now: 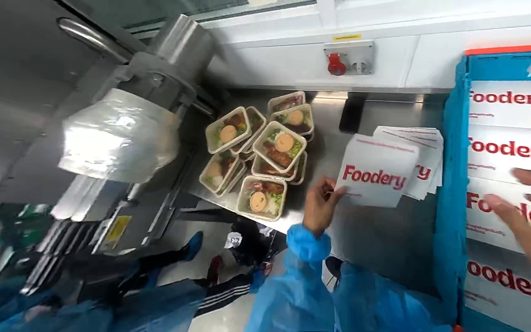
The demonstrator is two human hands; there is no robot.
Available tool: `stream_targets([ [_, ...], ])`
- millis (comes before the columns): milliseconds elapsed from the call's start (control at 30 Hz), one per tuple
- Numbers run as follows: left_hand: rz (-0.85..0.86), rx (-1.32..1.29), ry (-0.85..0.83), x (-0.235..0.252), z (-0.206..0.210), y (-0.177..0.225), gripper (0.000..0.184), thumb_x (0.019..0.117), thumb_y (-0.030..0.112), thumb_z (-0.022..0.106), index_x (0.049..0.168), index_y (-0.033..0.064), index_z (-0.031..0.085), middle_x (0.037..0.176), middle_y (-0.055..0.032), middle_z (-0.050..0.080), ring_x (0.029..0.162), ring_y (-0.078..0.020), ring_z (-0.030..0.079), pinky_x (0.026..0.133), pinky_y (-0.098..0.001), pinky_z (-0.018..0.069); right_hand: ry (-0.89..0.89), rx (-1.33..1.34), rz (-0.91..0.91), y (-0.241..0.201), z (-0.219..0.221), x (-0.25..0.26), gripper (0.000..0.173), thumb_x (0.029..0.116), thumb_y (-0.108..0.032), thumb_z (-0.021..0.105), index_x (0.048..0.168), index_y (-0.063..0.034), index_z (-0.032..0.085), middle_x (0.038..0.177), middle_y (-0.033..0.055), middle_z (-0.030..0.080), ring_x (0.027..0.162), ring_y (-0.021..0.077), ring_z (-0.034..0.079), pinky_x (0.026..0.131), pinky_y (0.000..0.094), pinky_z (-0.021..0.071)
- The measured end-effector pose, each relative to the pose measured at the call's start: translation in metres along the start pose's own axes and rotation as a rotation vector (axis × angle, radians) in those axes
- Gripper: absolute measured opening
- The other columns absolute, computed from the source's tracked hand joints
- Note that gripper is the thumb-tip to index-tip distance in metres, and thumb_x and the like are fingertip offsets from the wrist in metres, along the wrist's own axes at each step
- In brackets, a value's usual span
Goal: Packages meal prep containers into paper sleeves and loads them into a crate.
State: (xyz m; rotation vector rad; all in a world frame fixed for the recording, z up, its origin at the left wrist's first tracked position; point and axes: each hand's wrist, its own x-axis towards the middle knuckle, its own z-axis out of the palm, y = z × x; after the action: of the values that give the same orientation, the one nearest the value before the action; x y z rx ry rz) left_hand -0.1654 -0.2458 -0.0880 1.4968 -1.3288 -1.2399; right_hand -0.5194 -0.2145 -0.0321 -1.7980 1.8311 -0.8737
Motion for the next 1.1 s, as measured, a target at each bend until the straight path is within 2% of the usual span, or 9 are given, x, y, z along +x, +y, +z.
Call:
stream_targets([
  [67, 0.054, -0.153, 0.011, -0.040, -0.014, 0.003, 0.012, 0.0947, 0.005, 0.068, 0.103, 0.0033, 0.060, 0.085, -0.0042, 0.068, 0.076, -0.0121, 0.068, 0.072, -0.0315, 0.0596, -0.123, 0.167, -0.001, -0.035, 0.035, 0.007, 0.076, 0.0891, -0.048, 0.071, 0.145, -0.0006, 0.050, 0.134, 0.0220, 0.061, 0.119, 0.0372, 0.063, 0.093, 0.0592, 0.0543],
  [167, 0.165, -0.309, 0.112, -0.086, -0.014, -0.010, 0.009, 0.0924, 0.004, 0.070, 0.099, 0.0043, 0.063, 0.096, -0.0041, 0.069, 0.089, -0.0131, 0.069, 0.081, -0.0332, 0.0616, -0.172, 0.362, 0.149, -0.068, 0.081, 0.008, 0.060, 0.0840, -0.026, 0.084, 0.135, -0.0082, 0.058, 0.103, 0.0071, 0.072, 0.092, 0.0211, 0.071, 0.080, 0.0439, 0.0612],
  [300, 0.210, -0.391, 0.253, -0.135, -0.035, -0.045, 0.007, 0.0927, 0.005, 0.069, 0.097, 0.0025, 0.063, 0.095, -0.0039, 0.067, 0.089, -0.0116, 0.068, 0.080, -0.0308, 0.0609, -0.270, 0.358, 0.268, -0.089, 0.127, -0.015, 0.073, 0.0793, -0.022, 0.089, 0.139, -0.0025, 0.053, 0.131, 0.0218, 0.059, 0.114, 0.0389, 0.062, 0.089, 0.0600, 0.0541],
  [400, 0.174, -0.434, 0.324, -0.169, -0.071, -0.071, 0.011, 0.0913, 0.004, 0.071, 0.098, 0.0011, 0.062, 0.092, -0.0058, 0.069, 0.087, -0.0137, 0.070, 0.080, -0.0325, 0.0623, -0.359, 0.430, 0.344, -0.126, 0.165, -0.037, 0.050, 0.0824, -0.013, 0.085, 0.125, -0.0015, 0.062, 0.104, 0.0150, 0.071, 0.091, 0.0262, 0.071, 0.082, 0.0481, 0.0601],
  [500, 0.097, -0.231, 0.375, -0.197, -0.113, -0.096, 0.020, 0.0871, 0.009, 0.077, 0.101, -0.0017, 0.066, 0.084, -0.0058, 0.067, 0.079, -0.0137, 0.068, 0.076, -0.0317, 0.0605, -0.274, 0.189, 0.231, -0.166, 0.201, -0.057, 0.052, 0.0782, -0.018, 0.090, 0.117, 0.0023, 0.062, 0.095, 0.0199, 0.069, 0.085, 0.0337, 0.068, 0.079, 0.0582, 0.0552],
  [700, 0.010, -0.345, 0.058, -0.234, -0.205, -0.109, 0.027, 0.0891, 0.002, 0.072, 0.115, -0.0032, 0.065, 0.100, -0.0097, 0.071, 0.088, -0.0158, 0.069, 0.083, -0.0337, 0.0597, -0.269, 0.043, 0.155, -0.228, 0.248, -0.088, 0.063, 0.0744, -0.026, 0.093, 0.118, 0.0051, 0.061, 0.099, 0.0256, 0.067, 0.090, 0.0417, 0.066, 0.081, 0.0654, 0.0509],
  [833, 0.111, -0.254, -0.141, -0.247, -0.226, -0.125, 0.024, 0.0992, 0.013, 0.061, 0.116, -0.0043, 0.061, 0.111, -0.0105, 0.068, 0.105, -0.0152, 0.066, 0.097, -0.0370, 0.0549, -0.365, 0.089, 0.136, -0.241, 0.233, -0.095, 0.039, 0.0791, -0.016, 0.089, 0.106, 0.0003, 0.067, 0.087, 0.0156, 0.071, 0.076, 0.0285, 0.070, 0.074, 0.0529, 0.0584],
  [1000, 0.192, -0.213, -0.264, -0.256, -0.206, -0.115, 0.048, 0.1034, 0.019, 0.057, 0.140, -0.0109, 0.050, 0.144, -0.0253, 0.053, 0.135, -0.0211, 0.054, 0.116, -0.0364, 0.0439, -0.584, 0.278, 0.195, -0.260, 0.196, -0.105, 0.022, 0.0850, -0.004, 0.077, 0.104, 0.0003, 0.068, 0.085, 0.0107, 0.073, 0.075, 0.0203, 0.072, 0.072, 0.0392, 0.0614],
  [1100, 0.279, -0.106, -0.361, -0.251, -0.212, -0.109, 0.045, 0.1039, 0.020, 0.056, 0.138, -0.0095, 0.054, 0.141, -0.0243, 0.056, 0.136, -0.0214, 0.053, 0.117, -0.0371, 0.0419, -0.822, 0.501, 0.235, -0.252, 0.175, -0.104, 0.020, 0.0846, -0.009, 0.068, 0.104, -0.0043, 0.068, 0.085, 0.0050, 0.075, 0.076, 0.0137, 0.073, 0.072, 0.0307, 0.0620],
])
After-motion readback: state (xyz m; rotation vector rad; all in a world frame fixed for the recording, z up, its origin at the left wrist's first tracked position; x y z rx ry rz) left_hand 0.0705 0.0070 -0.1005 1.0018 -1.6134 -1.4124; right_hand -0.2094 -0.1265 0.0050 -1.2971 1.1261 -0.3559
